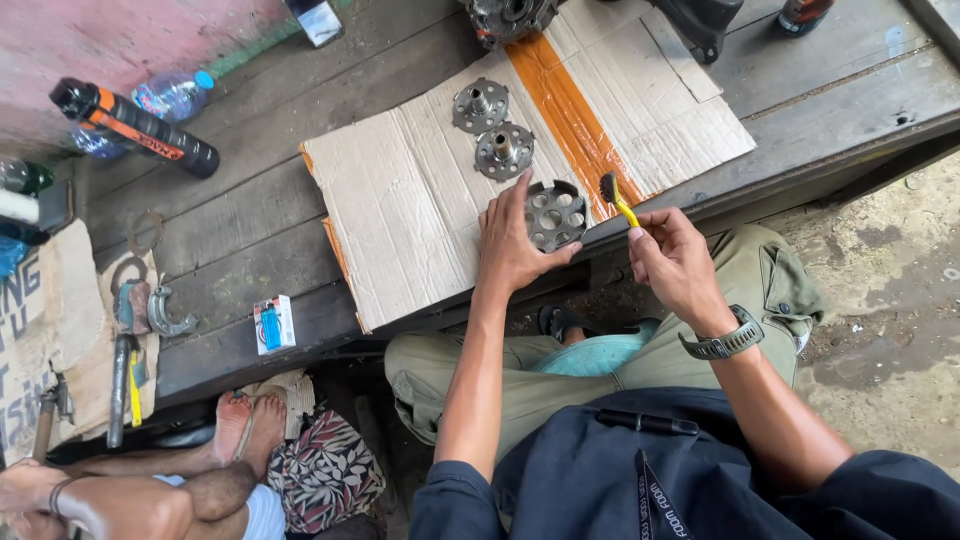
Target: The person uses a yellow-handled brush to scrub a circular metal part with multiple holes, rotating it to clean different areas. The person holds the part in one hand and scrubs with the other, focusing on the holes and edges.
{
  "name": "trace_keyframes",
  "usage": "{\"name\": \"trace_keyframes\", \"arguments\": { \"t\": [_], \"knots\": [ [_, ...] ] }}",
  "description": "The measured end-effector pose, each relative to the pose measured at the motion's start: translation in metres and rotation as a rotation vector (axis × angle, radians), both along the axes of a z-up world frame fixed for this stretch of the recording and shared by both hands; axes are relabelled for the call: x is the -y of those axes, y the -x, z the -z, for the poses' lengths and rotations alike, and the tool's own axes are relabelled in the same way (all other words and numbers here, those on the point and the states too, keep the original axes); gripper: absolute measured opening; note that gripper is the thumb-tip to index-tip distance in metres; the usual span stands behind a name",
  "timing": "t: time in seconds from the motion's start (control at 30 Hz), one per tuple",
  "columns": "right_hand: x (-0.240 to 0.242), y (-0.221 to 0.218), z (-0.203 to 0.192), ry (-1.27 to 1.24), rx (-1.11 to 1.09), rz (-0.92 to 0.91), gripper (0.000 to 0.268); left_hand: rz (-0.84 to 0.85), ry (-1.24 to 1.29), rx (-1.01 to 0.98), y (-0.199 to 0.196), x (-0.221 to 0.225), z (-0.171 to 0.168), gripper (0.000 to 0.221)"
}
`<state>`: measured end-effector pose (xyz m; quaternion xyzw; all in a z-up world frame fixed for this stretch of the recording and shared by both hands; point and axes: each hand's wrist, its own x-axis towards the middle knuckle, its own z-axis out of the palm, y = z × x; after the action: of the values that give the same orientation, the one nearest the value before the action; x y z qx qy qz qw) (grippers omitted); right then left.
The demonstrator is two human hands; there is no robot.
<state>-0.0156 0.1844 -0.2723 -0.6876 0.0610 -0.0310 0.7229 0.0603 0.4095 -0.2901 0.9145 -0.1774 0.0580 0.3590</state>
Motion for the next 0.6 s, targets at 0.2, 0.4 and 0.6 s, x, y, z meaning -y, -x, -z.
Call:
{"name": "trace_keyframes", "arguments": {
  "t": [0.2, 0.4, 0.6],
  "knots": [
    [0.005, 0.001, 0.004, -0.054, 0.023, 0.028, 0.02, 0.053, 0.57, -0.303, -0.009, 0.002, 0.006, 0.101],
    [0.008, 0.001, 0.004, -0.091, 0.038, 0.063, 0.017, 0.071, 1.192, -0.62, -0.026, 0.013, 0.039, 0.077],
    [0.011, 0.007, 0.009, -0.097, 0.04, 0.077, 0.017, -0.051, 0.701, -0.417, -0.005, 0.026, -0.007, 0.072]
  ]
}}
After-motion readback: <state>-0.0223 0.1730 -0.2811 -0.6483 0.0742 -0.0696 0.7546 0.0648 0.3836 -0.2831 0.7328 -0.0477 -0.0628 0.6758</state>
